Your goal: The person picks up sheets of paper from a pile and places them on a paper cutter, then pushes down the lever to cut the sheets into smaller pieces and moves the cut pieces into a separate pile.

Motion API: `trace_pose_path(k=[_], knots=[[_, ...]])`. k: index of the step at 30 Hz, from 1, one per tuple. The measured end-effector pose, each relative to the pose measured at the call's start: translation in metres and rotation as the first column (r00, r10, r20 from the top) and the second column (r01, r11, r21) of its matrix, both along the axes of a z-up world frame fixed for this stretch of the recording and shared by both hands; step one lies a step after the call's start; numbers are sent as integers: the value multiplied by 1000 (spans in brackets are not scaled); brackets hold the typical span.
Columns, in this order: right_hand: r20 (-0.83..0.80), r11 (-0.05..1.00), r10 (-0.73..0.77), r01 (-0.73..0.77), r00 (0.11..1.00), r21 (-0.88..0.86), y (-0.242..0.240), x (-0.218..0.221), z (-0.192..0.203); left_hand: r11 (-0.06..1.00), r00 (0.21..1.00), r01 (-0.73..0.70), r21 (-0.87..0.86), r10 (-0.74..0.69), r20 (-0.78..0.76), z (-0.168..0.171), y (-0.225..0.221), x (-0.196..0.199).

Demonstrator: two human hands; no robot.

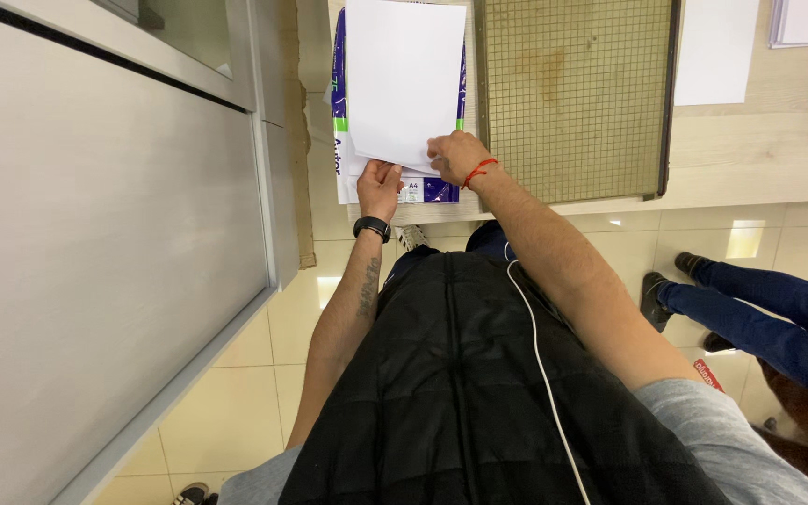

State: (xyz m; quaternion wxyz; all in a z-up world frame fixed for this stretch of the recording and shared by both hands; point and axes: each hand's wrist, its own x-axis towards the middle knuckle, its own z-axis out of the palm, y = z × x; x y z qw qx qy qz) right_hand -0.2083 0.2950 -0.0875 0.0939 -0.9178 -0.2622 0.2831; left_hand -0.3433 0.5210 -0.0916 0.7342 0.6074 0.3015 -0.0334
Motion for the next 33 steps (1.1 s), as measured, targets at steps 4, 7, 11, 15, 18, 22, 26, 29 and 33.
trace_pose_path(k=[4, 7, 11, 15, 18, 22, 26, 29, 33], knots=[[28, 1000, -11, 11, 1000, 12, 5, -6, 24, 1000, 1000, -13, -12, 13, -4, 2, -3, 7], [25, 1000, 2, -3, 1000, 24, 7, -7, 39, 1000, 1000, -25, -16, 25, 8, -5, -5, 8], [16, 999, 17, -18, 1000, 30, 5, -7, 44, 999, 999, -37, -31, 37, 22, -12, -5, 9], [12, 1000, 14, -14, 1000, 23, 4, -7, 38, 998, 998, -48, -41, 49, 28, -20, -7, 11], [6, 1000, -4, 4, 1000, 21, 6, -6, 36, 997, 998, -60, -58, 61, 28, -15, -7, 12], [14, 1000, -19, 19, 1000, 2, 8, -6, 35, 996, 999, -46, -74, 47, 9, 4, -8, 14], [38, 1000, 5, -6, 999, 28, 10, -7, 36, 996, 999, -46, -72, 46, 2, 3, -7, 14], [34, 998, -28, 26, 999, 52, 11, -11, 47, 995, 998, -64, -77, 62, -22, -1, -9, 19], [70, 999, -32, 31, 997, 8, 17, -22, 50, 996, 997, -67, -65, 65, -32, -10, -11, 25]])
